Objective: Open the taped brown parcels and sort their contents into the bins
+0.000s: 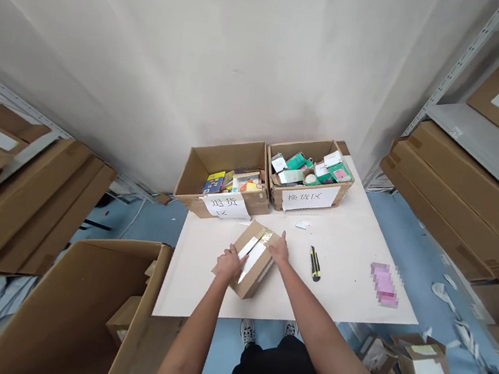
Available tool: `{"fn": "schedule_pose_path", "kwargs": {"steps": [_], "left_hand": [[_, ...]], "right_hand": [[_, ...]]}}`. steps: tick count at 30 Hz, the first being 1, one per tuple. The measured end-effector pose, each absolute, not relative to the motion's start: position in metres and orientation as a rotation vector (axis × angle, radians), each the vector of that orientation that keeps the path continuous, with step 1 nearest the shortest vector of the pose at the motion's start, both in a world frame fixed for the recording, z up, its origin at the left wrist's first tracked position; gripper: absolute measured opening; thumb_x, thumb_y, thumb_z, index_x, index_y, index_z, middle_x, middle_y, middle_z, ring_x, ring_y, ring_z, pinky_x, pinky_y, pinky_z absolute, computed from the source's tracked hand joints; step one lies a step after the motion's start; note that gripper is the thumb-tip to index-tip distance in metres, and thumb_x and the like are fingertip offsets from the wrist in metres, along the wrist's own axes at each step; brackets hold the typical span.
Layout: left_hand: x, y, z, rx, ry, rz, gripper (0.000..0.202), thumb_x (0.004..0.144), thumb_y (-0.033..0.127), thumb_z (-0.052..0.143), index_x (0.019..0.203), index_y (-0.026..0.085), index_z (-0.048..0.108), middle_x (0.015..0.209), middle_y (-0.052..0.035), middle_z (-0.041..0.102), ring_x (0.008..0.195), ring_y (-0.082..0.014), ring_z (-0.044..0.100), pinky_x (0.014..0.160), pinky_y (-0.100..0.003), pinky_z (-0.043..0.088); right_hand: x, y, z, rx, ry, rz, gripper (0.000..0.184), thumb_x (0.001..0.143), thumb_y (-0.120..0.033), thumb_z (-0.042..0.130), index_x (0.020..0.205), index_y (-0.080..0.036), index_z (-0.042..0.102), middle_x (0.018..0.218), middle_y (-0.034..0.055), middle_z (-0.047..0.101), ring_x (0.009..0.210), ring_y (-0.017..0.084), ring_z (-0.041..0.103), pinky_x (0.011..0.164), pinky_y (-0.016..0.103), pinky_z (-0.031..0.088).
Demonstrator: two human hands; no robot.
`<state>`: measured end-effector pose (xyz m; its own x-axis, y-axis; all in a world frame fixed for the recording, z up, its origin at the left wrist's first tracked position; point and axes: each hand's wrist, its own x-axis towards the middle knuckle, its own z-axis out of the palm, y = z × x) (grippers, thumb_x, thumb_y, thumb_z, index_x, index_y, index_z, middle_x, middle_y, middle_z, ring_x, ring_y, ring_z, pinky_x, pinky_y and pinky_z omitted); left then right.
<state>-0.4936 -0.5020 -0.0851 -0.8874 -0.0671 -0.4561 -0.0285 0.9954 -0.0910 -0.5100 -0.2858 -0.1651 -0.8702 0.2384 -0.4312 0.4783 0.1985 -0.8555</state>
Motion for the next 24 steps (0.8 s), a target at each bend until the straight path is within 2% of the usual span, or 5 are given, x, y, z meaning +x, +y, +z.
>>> {"fn": "schedule_pose_path", "kwargs": {"steps": [6,14,19,22,24], "left_hand": [[-0.497,-0.497,-0.077,-0.017,2.588,0.121,0.078,0.102,0.065,0.018,0.133,0.005,0.057,0.121,-0.0264,0.073,0.116,-0.0383,0.069,0.091,-0.043,0.051],[-0.5,-0.534,-0.055,-0.076,2.54,0.438,0.075,0.102,0.066,0.016,0.106,0.017,0.072,0.118,-0.0139,0.078,0.106,-0.0296,0.074,0.08,-0.034,0.054],[-0.486,-0.529,-0.061,-0.058,2.615,0.484,0.066,0.103,0.06,0.024,0.088,0.02,0.073,0.1,-0.0105,0.08,0.098,-0.028,0.074,0.081,-0.033,0.052],[-0.481,-0.514,-0.067,-0.063,2.655,0.433,0.063,0.104,0.057,0.025,0.082,0.021,0.072,0.094,-0.0112,0.079,0.096,-0.0282,0.075,0.081,-0.034,0.051],[-0.479,-0.509,-0.067,-0.078,2.665,0.419,0.064,0.105,0.057,0.024,0.081,0.022,0.072,0.093,-0.0113,0.079,0.095,-0.0283,0.075,0.081,-0.034,0.051]], "right_hand": [[-0.52,-0.266,-0.166,0.65,2.175,-1.819,0.105,0.072,-0.031,0.085,0.162,-0.022,0.033,0.137,0.011,0.069,0.125,0.032,0.066,0.109,0.046,0.049],[-0.525,-0.246,-0.154,0.586,2.141,-1.877,0.1,0.065,-0.025,0.087,0.156,-0.024,0.044,0.135,0.0107,0.069,0.124,0.032,0.067,0.106,0.045,0.052],[-0.506,-0.288,-0.145,0.652,2.547,-1.552,0.091,0.079,-0.034,0.079,0.16,-0.022,0.038,0.168,0.0204,0.029,0.146,0.043,0.045,0.115,0.049,0.041],[-0.489,-0.328,-0.141,0.639,2.666,-1.276,0.107,0.076,-0.044,0.082,0.166,-0.025,0.026,0.175,0.0202,0.002,0.157,0.048,0.017,0.12,0.062,0.027],[-0.483,-0.344,-0.139,0.673,2.664,-1.194,0.118,0.069,-0.045,0.087,0.166,-0.026,0.023,0.175,0.0191,-0.009,0.157,0.051,0.01,0.119,0.067,0.023]]}}
